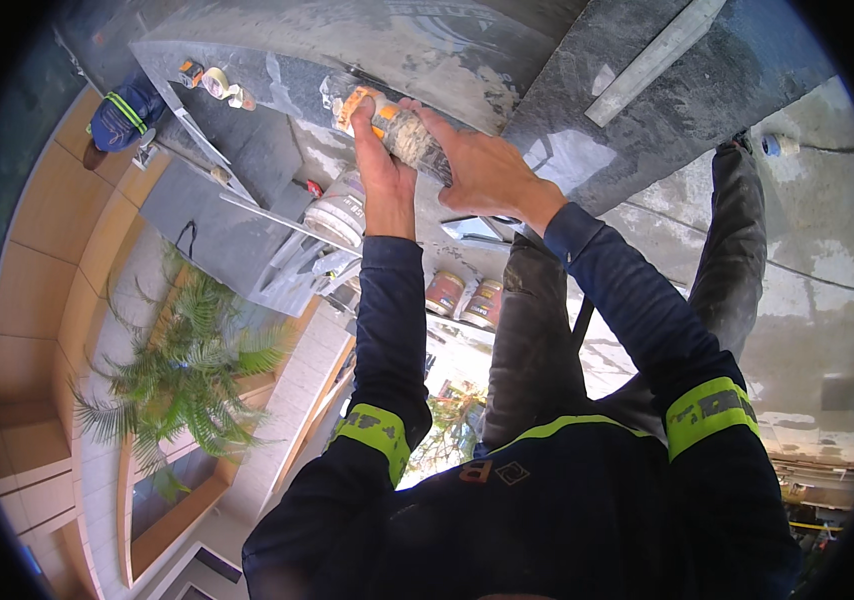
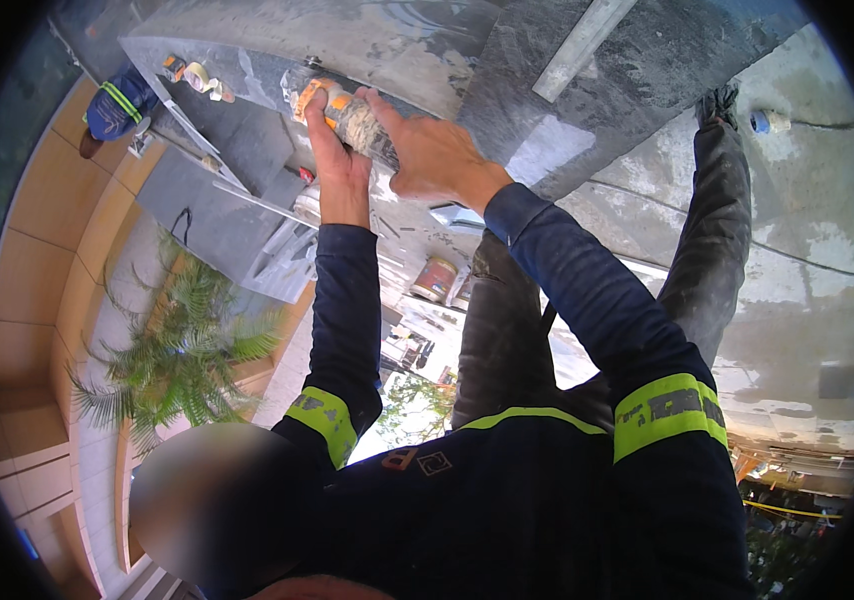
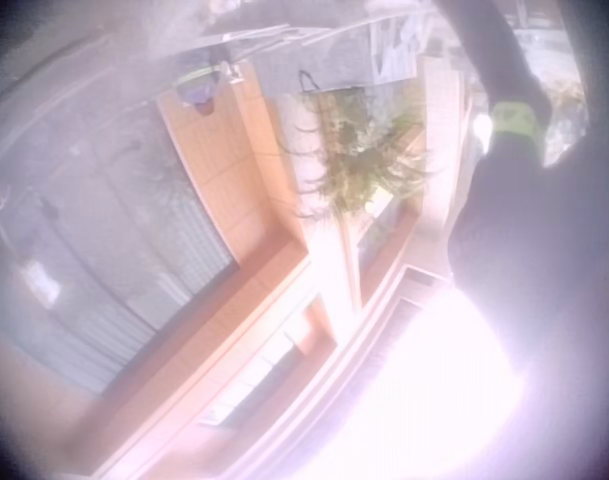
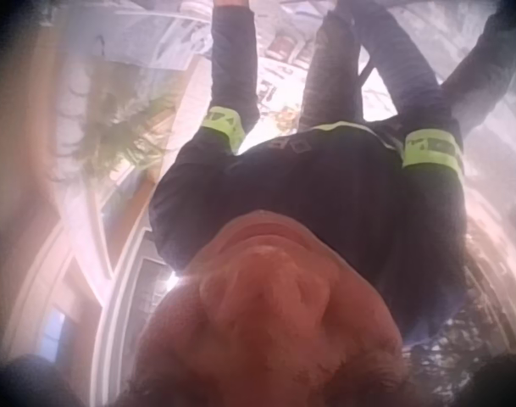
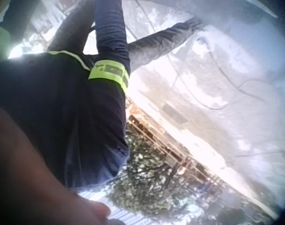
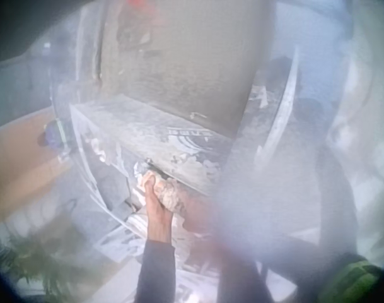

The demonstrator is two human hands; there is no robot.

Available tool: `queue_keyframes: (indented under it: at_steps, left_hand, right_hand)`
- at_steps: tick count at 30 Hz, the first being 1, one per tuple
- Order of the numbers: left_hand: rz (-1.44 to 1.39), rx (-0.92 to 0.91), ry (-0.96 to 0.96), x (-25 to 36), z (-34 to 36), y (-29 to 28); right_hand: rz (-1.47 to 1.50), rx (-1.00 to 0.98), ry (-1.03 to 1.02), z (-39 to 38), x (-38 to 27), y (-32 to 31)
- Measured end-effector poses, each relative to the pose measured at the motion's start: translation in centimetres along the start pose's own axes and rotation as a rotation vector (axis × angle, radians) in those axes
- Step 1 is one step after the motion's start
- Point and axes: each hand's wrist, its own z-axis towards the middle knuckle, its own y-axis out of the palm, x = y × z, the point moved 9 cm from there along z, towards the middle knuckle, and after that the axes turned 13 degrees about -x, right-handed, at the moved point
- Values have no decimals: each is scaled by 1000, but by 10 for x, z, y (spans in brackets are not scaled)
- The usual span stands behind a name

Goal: The person uses an angle grinder to smooth the edge of a large stone slab. They hold the tool with both hands and move it along the slab's edge, generating dust. The person repositions the slab and continues grinding different sections of the edge.

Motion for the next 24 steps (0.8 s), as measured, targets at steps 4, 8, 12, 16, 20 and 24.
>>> queue_keyframes:
  at_steps: [4,8,12,16,20,24]
  left_hand:
    - [22,14,3,0,-5,5]
    - [14,23,7,-3,-7,5]
    - [10,33,6,-6,-5,-3]
    - [5,0,-29,-1,11,-12]
    - [39,-34,-11,19,26,-19]
    - [28,-27,-6,22,30,-18]
  right_hand:
    - [-9,-44,14,-4,-1,-2]
    - [-30,-81,32,-9,0,-1]
    - [-16,-14,23,-8,1,-3]
    - [-15,-59,39,7,2,-1]
    - [-22,-60,29,25,-9,3]
    - [-45,18,13,29,-13,2]
